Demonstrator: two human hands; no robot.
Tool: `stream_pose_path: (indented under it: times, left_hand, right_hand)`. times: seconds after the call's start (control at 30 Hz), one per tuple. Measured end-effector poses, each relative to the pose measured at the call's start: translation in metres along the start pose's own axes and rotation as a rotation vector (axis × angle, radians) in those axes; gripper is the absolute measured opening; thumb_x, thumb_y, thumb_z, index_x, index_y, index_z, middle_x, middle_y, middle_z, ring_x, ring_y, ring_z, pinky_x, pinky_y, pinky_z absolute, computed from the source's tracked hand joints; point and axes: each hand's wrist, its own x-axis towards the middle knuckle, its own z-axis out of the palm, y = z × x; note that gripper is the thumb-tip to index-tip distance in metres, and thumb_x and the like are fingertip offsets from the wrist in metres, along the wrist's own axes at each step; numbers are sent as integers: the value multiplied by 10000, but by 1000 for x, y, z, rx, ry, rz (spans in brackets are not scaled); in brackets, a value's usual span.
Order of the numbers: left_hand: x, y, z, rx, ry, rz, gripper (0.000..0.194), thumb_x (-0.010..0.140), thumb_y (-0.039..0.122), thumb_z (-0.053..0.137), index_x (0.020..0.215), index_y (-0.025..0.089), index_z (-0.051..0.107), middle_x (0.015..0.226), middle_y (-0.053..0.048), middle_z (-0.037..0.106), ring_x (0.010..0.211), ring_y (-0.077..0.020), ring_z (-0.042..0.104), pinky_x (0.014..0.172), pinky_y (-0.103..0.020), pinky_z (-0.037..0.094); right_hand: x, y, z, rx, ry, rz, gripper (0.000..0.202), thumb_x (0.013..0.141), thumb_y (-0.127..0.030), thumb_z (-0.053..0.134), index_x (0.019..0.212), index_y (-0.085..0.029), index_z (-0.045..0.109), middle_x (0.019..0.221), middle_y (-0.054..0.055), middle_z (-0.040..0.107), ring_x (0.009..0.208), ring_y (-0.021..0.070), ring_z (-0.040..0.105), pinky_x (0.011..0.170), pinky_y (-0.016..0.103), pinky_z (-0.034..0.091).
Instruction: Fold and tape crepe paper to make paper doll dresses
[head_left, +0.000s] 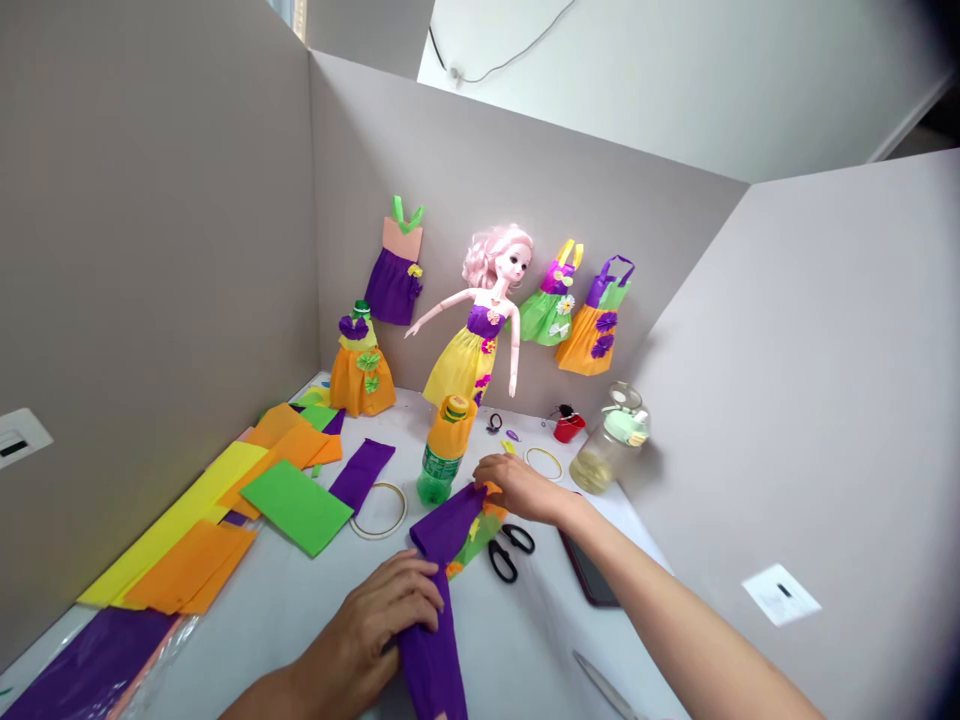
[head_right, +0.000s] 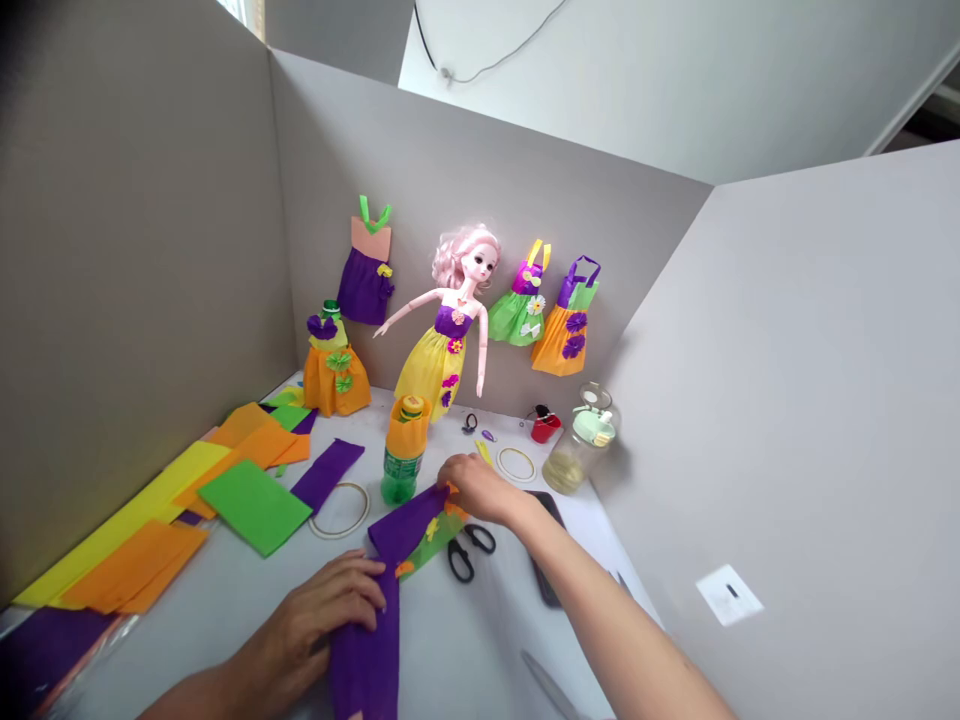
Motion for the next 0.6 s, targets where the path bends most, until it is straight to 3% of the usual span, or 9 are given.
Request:
stream_pose_path:
  times: [0.2, 0.37, 0.47, 0.6]
  left_hand:
    - [-4, -10, -2, -61, 67, 7, 278, 885, 74, 464, 999, 230, 664, 1056, -82, 721, 1231, -251, 572, 1147, -430, 368]
    - [-7, -12, -1, -99, 142, -26, 219, 938, 170, 467, 961, 245, 672, 1021, -72, 726, 1196, -246, 596, 1146, -425, 364]
    - [-6, -9, -2, -184, 124, -78, 166, 940, 214, 503, 958, 233, 667, 1022, -87, 717, 1172, -259, 601, 1133, -436, 366]
    - [-3, -2, -3, -488, 129, -277, 123, 899, 303, 606, 869, 195, 657, 961, -90, 699, 959, -236, 651, 925, -342, 498]
  right_hand:
    - [-9, 13, -17, -30, 5, 93, 209, 833, -80, 589, 917, -206, 732, 929, 54, 752, 892, 212, 685, 780, 279, 481]
    - [-21, 18, -32, -32, 24, 130, 203, 855, -76, 555, 876, -205, 711, 921, 44, 751, 881, 193, 687, 774, 256, 473]
    - [-24, 22, -39, -47, 50, 147, 183, 848, -83, 573, 863, -211, 703, 892, 39, 744, 865, 194, 686, 773, 260, 471]
    - [-21, 32, -51, -74, 179, 231, 231, 859, -115, 589, 1043, -222, 678, 1133, 71, 705, 1064, 225, 640, 910, 318, 449]
